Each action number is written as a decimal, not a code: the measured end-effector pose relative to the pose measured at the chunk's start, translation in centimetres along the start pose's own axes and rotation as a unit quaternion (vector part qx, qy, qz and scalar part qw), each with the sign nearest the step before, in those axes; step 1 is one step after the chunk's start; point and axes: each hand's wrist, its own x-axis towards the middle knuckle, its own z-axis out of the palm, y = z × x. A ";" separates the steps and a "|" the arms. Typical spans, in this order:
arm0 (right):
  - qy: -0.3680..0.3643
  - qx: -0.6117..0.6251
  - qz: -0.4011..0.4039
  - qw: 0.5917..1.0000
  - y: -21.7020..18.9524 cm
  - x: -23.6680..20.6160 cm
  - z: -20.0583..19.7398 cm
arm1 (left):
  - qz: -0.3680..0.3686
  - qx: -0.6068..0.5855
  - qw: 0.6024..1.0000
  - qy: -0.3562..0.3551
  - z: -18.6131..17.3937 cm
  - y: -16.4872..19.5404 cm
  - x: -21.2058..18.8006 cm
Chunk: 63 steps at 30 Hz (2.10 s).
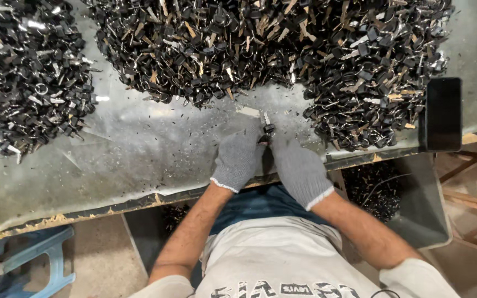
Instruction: The person wearing gray gloves picks individual keys from a large pile on a metal workbench, briefly turns each key over in their hands, and drops it into a bin below the table, repeating this handling continuously across the episode.
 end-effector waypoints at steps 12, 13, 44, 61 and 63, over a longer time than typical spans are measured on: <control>0.073 -0.034 -0.019 0.997 0.1 0.4 0.6 | 0.076 0.040 0.995 0.060 1.0 -0.7 -1.2; 0.044 -0.032 -0.043 0.998 0.3 0.5 0.6 | 0.069 0.035 0.996 0.041 0.9 -0.6 -1.2; -0.015 -0.002 0.018 1.000 -0.3 0.8 0.3 | 0.055 0.021 0.997 0.050 -0.4 -0.2 0.3; -0.076 0.061 0.002 0.995 0.7 2.6 -1.9 | 0.065 0.007 0.997 0.043 0.2 -0.9 0.0; -0.028 0.136 -0.042 0.989 1.5 3.0 -2.0 | 0.047 -0.029 0.996 0.068 0.2 -1.1 0.2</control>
